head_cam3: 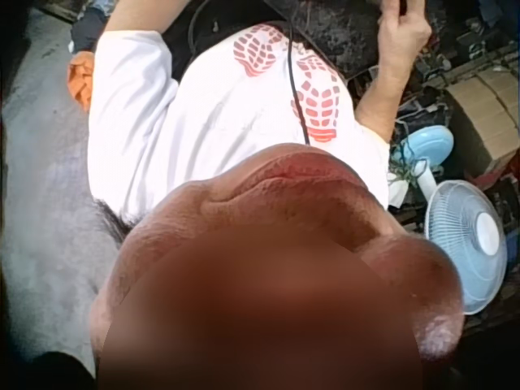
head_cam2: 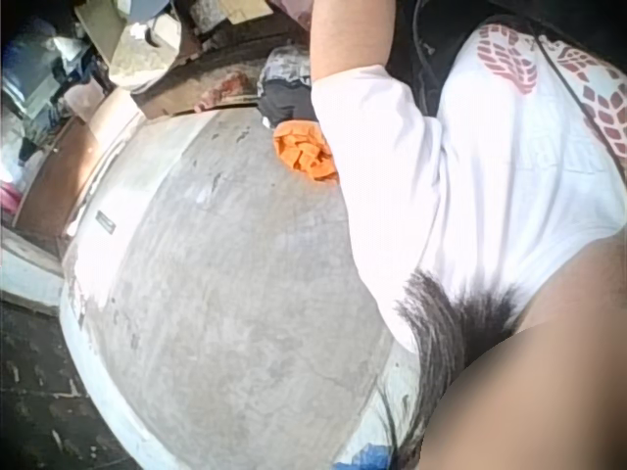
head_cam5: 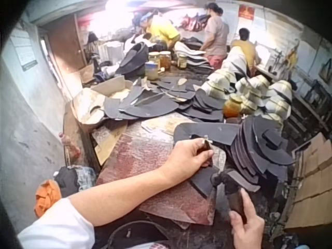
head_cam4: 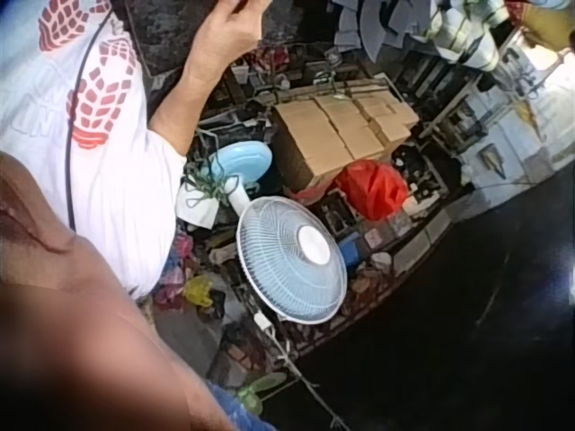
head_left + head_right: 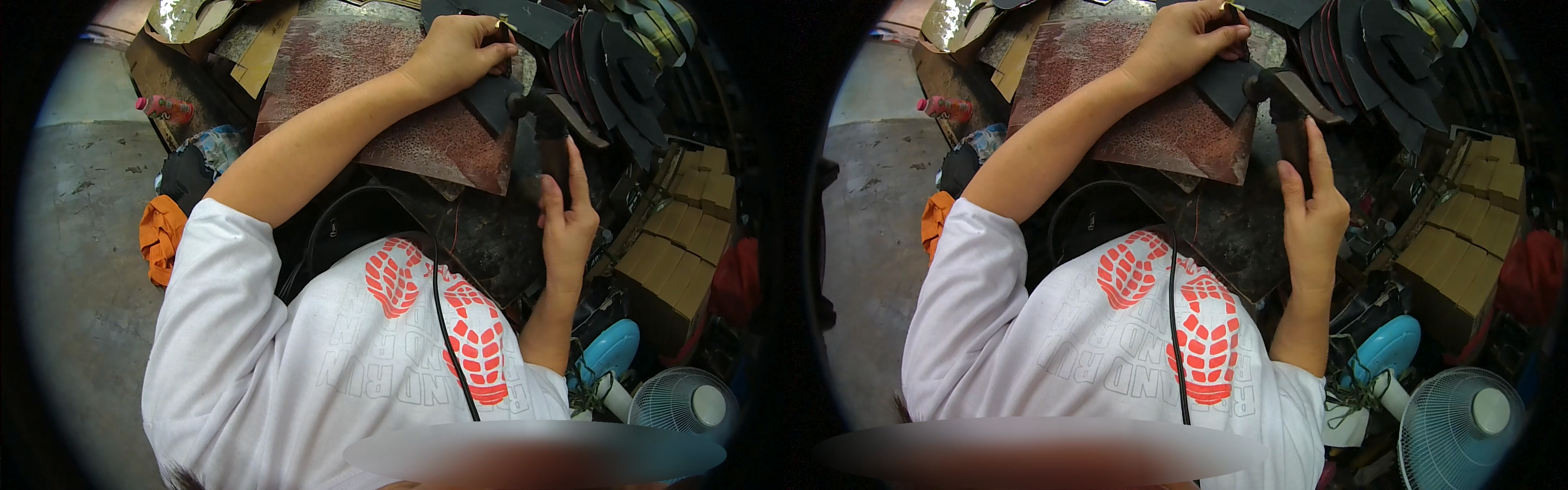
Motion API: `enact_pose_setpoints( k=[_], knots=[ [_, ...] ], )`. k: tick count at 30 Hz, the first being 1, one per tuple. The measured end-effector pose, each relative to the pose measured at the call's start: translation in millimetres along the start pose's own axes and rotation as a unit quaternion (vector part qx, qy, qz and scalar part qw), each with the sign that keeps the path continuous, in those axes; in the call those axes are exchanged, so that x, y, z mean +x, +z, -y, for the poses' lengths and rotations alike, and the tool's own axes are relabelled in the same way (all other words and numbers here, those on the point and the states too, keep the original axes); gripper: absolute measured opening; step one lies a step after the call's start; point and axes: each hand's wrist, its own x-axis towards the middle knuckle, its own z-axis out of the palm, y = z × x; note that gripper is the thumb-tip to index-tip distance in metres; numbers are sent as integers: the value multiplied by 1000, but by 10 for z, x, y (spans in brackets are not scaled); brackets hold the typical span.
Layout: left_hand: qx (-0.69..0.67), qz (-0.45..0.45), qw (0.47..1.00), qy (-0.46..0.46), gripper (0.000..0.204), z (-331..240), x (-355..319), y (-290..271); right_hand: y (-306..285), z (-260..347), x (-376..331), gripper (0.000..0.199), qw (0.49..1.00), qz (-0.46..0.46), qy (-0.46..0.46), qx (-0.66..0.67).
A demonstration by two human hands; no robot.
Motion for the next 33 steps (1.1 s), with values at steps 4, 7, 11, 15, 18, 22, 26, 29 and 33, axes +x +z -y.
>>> enact_pose_setpoints(
  k=[4, 7, 11, 15, 18, 22, 26, 29, 33],
  knots=[
    [112, 2, 989, 94, 20, -1, 18, -7, -401, 450, 31, 39, 987, -74, -32, 139],
    [165, -9, 967, 192, 17, -13, 14, 29, -722, 899, 21, 58, 928, -277, -229, 98],
    [201, 2, 938, 282, 14, -39, -20, 109, -553, 884, 90, 46, 940, -187, -247, 141],
    [193, -2, 940, 280, 12, -45, -45, 141, -140, 325, 112, 56, 997, -52, -45, 18],
    [221, -20, 945, 241, 13, -30, -31, 119, -55, 79, 17, 54, 997, -51, -46, -25],
    [17, -5, 1000, -5, 17, 1, -1, 46, 7, 142, -79, 55, 997, 23, -22, -66],
    [-150, 31, 981, -118, 18, 14, 13, 5, 54, 225, -97, 56, 998, 0, 18, -67],
    [-79, 10, 995, -55, 20, 6, 2, 33, 57, 100, -135, 56, 998, 3, 10, -70],
    [-39, 19, 998, -46, 18, -8, -10, 52, 42, -53, -154, 56, 999, 6, 17, -43]
  ],
)
